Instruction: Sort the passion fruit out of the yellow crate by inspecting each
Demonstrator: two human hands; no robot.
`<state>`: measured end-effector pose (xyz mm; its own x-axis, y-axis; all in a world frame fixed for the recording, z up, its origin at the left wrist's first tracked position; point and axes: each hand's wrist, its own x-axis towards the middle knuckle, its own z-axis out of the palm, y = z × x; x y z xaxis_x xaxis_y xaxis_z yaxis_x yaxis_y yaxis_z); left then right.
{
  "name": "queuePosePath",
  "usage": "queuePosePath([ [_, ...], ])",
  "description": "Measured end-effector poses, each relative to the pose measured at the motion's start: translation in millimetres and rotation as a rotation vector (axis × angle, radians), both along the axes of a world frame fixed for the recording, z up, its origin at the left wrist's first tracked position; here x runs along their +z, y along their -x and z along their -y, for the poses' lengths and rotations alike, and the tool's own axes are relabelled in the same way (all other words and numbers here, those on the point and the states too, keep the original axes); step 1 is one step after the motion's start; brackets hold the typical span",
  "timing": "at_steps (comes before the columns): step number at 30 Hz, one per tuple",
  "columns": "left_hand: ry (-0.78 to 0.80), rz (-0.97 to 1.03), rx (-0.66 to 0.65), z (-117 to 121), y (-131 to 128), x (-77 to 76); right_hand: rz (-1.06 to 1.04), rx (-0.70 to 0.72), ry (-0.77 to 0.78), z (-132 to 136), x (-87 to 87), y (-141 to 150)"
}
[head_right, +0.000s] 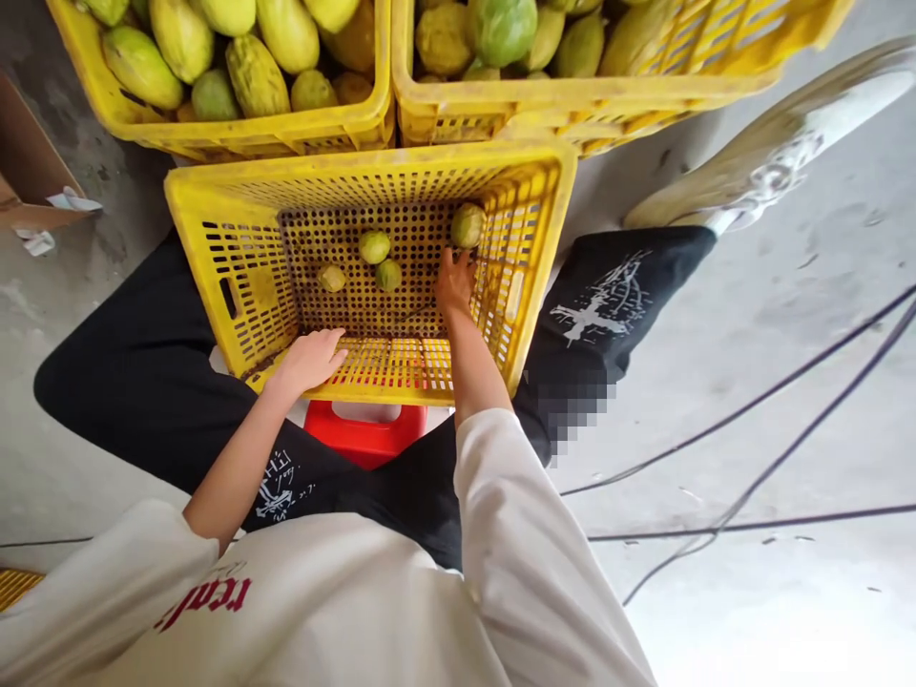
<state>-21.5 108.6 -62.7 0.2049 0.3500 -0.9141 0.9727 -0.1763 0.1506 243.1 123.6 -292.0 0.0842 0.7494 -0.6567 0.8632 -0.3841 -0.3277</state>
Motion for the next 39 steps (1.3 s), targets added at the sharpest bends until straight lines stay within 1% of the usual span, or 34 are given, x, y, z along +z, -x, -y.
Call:
queuePosePath([
  [1,-0.002,-0.001,-0.001,-0.3,0.5,0.2,0.019,-0.018,0.035,-4.2,1.2,1.9],
  [3,-0.011,0.012,0.001,0.0,0.9,0.0,0.047,-0.037,0.090,-13.3,9.2,9.2],
  [8,-0.042,0.087,0.049,4.9,2.7,-4.8,-0.044,0.058,-0.006,-40.9,36.3,42.7],
  [10,-0.045,0.098,0.065,6.2,3.7,-5.9,-0.036,0.094,0.018,-54.8,41.5,60.7],
  [13,-0.034,0.069,0.063,5.9,3.6,-4.3,-0.017,0.147,0.066,-74.9,40.7,90.4],
  [16,-0.030,0.053,0.048,5.2,1.7,-1.3,-0.009,0.143,0.099,-88.3,32.8,116.4],
  [18,-0.035,0.074,0.060,5.9,0.5,-0.7,-0.020,0.141,0.116,-93.4,26.3,126.4],
  [20,-0.039,0.103,0.074,7.6,-0.1,-1.4,-0.037,0.143,0.145,-97.0,21.4,128.8],
  [22,-0.044,0.121,0.080,9.6,-0.2,-2.8,-0.037,0.140,0.188,-99.0,20.0,124.1],
  [24,-0.057,0.124,0.093,11.4,0.1,-4.6,-0.043,0.141,0.196,-97.7,23.5,114.3],
  [25,-0.072,0.123,0.113,12.0,0.5,-5.8,-0.060,0.143,0.166,-95.0,27.5,108.3],
  [27,-0.133,0.130,0.201,12.3,1.8,-8.6,-0.126,0.152,0.072,-84.3,40.6,95.7],
  [28,-0.182,0.141,0.276,11.9,2.9,-10.5,-0.169,0.159,0.029,-76.4,49.8,89.8],
  [31,-0.355,0.227,0.587,7.5,7.6,-16.6,-0.346,0.195,-0.056,-45.3,87.4,76.8],
  [33,-0.401,0.350,0.812,2.7,11.2,-19.9,-0.506,0.214,-0.115,-22.2,117.4,73.3],
  [35,-0.323,0.521,0.977,-2.0,14.5,-21.0,-0.683,0.238,-0.201,-0.7,146.0,73.4],
  [36,-0.254,0.607,1.022,-3.8,15.8,-20.4,-0.750,0.244,-0.232,9.0,158.4,74.5],
  [38,-0.120,0.737,1.050,-5.5,18.3,-17.2,-0.833,0.226,-0.266,25.8,177.1,77.8],
  [39,-0.080,0.772,1.061,-5.3,19.5,-14.8,-0.858,0.192,-0.277,33.3,183.1,80.0],
])
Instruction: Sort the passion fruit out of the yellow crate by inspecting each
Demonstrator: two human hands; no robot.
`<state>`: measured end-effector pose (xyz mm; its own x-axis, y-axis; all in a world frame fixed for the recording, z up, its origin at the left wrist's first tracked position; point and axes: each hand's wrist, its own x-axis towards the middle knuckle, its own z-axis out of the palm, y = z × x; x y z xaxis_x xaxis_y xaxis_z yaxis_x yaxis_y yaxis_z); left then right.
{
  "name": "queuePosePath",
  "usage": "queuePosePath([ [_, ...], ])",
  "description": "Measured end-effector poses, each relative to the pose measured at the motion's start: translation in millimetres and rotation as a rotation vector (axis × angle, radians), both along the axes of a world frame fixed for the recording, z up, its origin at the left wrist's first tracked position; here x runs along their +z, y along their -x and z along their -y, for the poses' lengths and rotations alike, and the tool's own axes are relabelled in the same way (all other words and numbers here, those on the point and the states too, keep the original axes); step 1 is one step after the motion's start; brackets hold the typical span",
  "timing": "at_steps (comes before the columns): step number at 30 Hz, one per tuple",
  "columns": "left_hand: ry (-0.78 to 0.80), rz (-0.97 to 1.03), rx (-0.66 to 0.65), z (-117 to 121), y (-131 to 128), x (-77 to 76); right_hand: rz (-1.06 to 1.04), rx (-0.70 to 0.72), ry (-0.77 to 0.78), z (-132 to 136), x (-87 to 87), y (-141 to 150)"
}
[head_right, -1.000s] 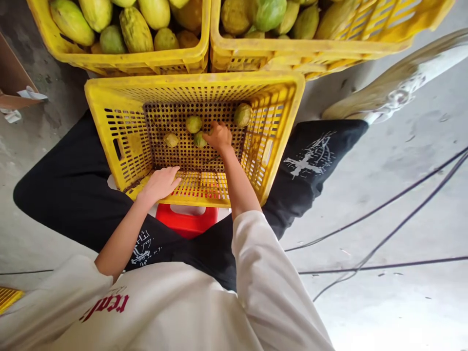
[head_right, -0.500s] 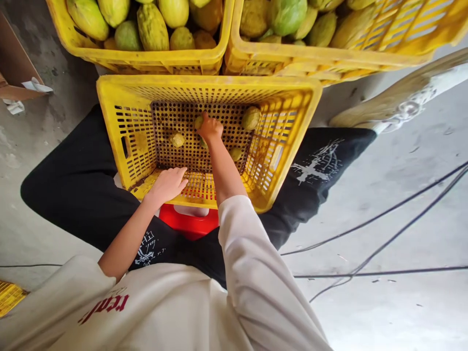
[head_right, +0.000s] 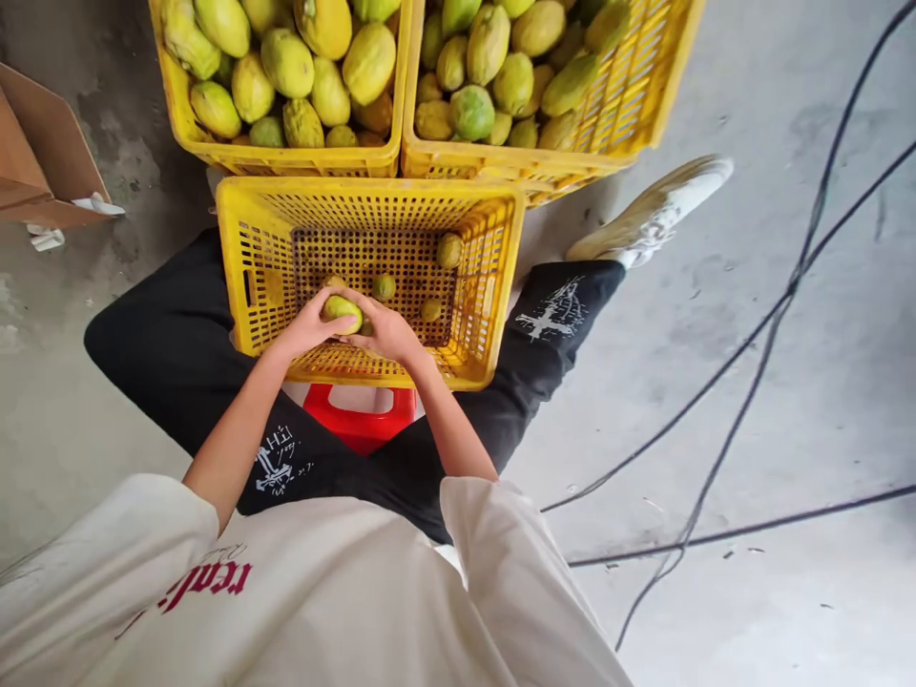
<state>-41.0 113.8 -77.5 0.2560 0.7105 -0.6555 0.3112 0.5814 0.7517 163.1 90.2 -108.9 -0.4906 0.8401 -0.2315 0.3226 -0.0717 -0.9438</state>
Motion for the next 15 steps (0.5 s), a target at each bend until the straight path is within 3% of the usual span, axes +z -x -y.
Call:
queuePosePath([
  [4,0.027,0.071,0.145,7.5,6.9,12.7,-0.137,-0.330,0.166,27.1,9.0,10.2],
  [7,0.015,0.110,0.233,20.6,12.2,23.8,-0.362,-0.598,0.524,44.5,14.2,16.3],
  [10,0.024,0.226,0.315,42.7,13.1,35.3,-0.641,-0.725,0.807,57.7,27.2,16.7],
  [15,0.034,0.448,0.486,95.8,11.9,52.8,-0.853,-0.798,0.812,83.9,58.6,12.0],
])
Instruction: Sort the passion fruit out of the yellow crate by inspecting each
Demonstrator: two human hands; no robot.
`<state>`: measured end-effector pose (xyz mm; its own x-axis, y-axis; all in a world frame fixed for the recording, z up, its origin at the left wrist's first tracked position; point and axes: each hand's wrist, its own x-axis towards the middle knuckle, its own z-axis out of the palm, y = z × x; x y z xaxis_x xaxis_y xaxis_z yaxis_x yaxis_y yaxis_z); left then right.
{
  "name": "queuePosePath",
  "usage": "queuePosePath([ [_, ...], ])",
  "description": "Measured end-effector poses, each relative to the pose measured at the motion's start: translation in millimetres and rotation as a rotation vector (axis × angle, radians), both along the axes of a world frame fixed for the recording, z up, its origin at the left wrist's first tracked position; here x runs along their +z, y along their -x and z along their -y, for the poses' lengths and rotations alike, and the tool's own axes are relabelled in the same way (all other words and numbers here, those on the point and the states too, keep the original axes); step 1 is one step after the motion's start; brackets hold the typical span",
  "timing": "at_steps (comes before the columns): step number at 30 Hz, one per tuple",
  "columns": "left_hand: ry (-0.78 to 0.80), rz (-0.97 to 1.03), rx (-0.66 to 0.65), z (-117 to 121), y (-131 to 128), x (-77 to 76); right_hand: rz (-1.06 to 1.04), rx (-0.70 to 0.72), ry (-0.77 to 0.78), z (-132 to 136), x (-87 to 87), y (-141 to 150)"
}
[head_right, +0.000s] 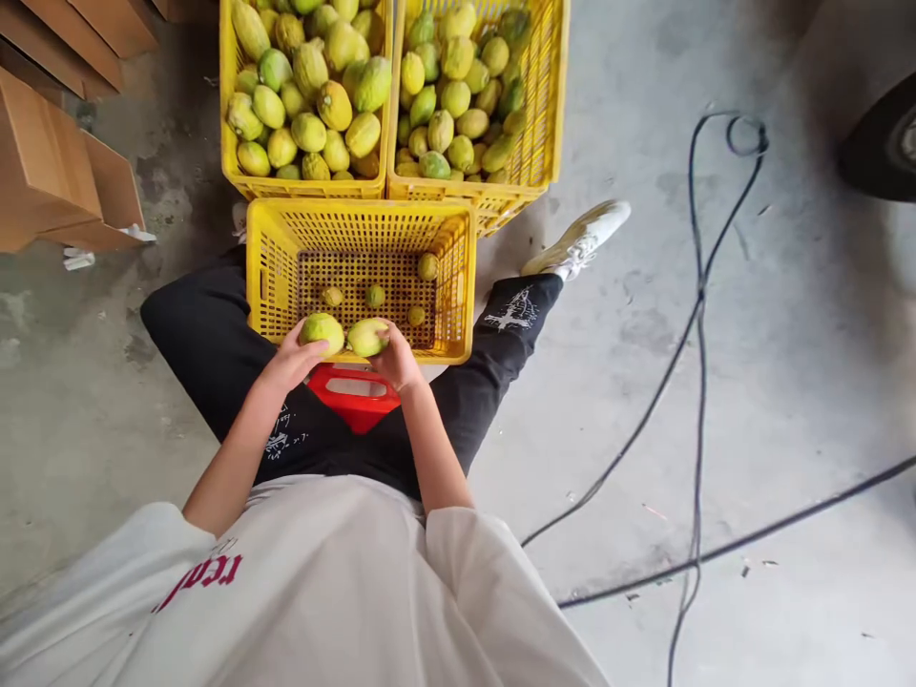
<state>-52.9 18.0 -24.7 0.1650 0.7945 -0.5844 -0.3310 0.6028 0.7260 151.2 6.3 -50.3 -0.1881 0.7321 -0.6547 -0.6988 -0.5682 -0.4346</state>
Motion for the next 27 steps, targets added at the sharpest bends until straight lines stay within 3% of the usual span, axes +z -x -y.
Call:
queuePosePath([
  [4,0.022,0.069,0.070,37.5,6.4,7.8,0.079,-0.006,-0.054,30.7,18.9,5.2],
  [7,0.031,0.112,0.092,49.4,9.8,9.2,0.021,-0.024,-0.012,47.0,23.6,11.9],
  [11,0.098,0.234,0.117,46.0,5.9,9.0,-0.120,0.010,0.072,50.7,21.3,13.4],
  [17,0.076,0.237,0.164,42.3,3.1,1.4,-0.116,-0.026,-0.012,45.9,21.2,5.4],
  [21,0.015,0.222,0.113,45.3,8.0,-7.4,-0.196,-0.083,-0.068,47.5,24.4,3.2],
  [27,-0.079,0.313,0.037,43.1,7.1,-9.3,-0.204,-0.026,-0.098,48.6,21.3,2.9],
])
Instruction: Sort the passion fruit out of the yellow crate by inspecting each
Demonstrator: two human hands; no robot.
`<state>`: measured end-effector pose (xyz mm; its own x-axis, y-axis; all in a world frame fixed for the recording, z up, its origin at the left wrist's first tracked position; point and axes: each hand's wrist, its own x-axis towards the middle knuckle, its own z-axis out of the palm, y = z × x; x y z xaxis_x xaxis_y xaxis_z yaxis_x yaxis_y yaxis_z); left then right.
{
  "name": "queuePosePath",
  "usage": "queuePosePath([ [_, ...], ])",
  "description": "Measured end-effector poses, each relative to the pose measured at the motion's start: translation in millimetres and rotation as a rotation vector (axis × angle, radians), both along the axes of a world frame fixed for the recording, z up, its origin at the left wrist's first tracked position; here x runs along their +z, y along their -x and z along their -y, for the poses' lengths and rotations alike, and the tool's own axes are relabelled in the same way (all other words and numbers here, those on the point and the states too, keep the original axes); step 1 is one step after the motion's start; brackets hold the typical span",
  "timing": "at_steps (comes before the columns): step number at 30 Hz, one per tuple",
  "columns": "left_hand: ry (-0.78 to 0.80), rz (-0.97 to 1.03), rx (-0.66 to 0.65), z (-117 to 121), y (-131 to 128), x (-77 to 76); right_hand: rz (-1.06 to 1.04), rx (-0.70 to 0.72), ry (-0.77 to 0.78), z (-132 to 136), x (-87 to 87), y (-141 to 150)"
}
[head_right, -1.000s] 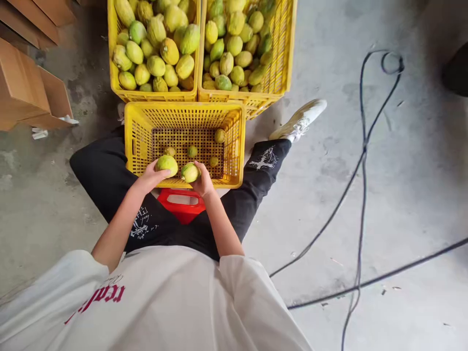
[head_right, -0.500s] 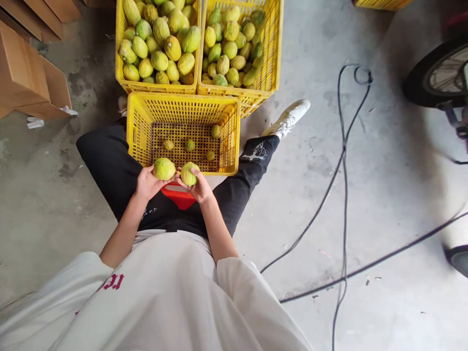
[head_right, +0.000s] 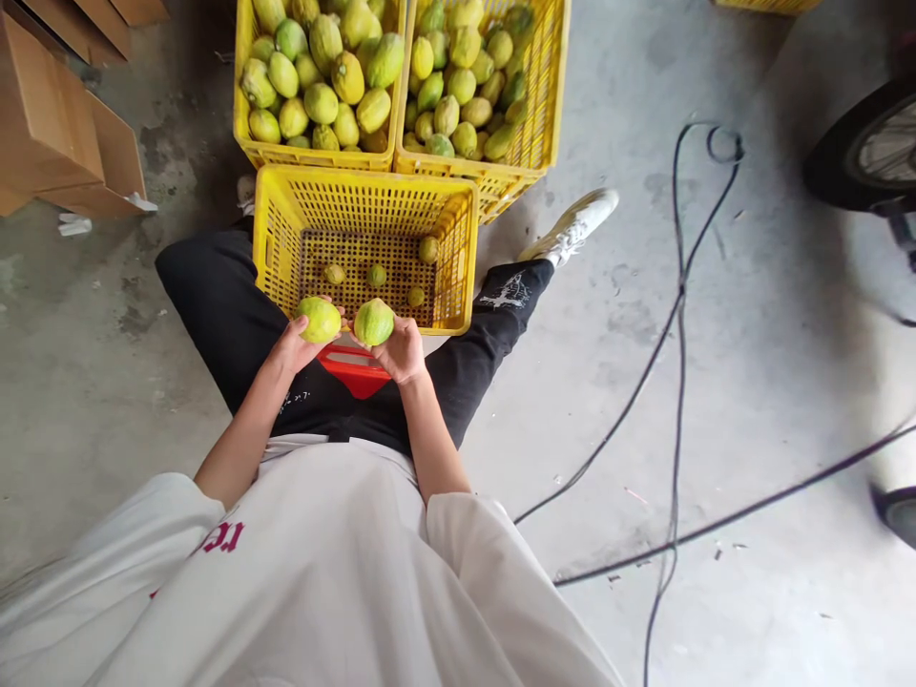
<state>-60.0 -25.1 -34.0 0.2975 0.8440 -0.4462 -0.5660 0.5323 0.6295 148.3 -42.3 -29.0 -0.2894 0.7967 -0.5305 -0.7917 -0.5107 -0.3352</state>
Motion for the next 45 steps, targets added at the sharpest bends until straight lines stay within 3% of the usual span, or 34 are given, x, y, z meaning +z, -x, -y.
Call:
queuePosePath([
  [7,0.072,-0.004,-0.021,0.5,1.1,5.1,0.014,0.076,-0.055,2.7,-8.4,-0.3],
  [15,0.231,0.017,0.073,-4.3,-7.7,28.1,-0.005,0.095,-0.112,0.9,-7.1,2.7],
  [23,0.243,-0.115,0.131,-5.1,-1.4,14.7,-0.084,0.013,0.035,-3.7,11.8,1.4],
  [31,0.251,-0.115,0.110,-8.6,-7.2,24.3,-0.060,0.019,0.046,-2.0,1.4,-0.3],
  [35,0.267,-0.052,0.165,-8.8,-7.9,27.9,-0.065,-0.007,0.061,-2.4,-1.9,-0.8],
  [45,0.252,-0.145,0.194,-8.3,-4.3,16.8,-0.028,-0.053,0.058,-5.5,3.2,1.9],
])
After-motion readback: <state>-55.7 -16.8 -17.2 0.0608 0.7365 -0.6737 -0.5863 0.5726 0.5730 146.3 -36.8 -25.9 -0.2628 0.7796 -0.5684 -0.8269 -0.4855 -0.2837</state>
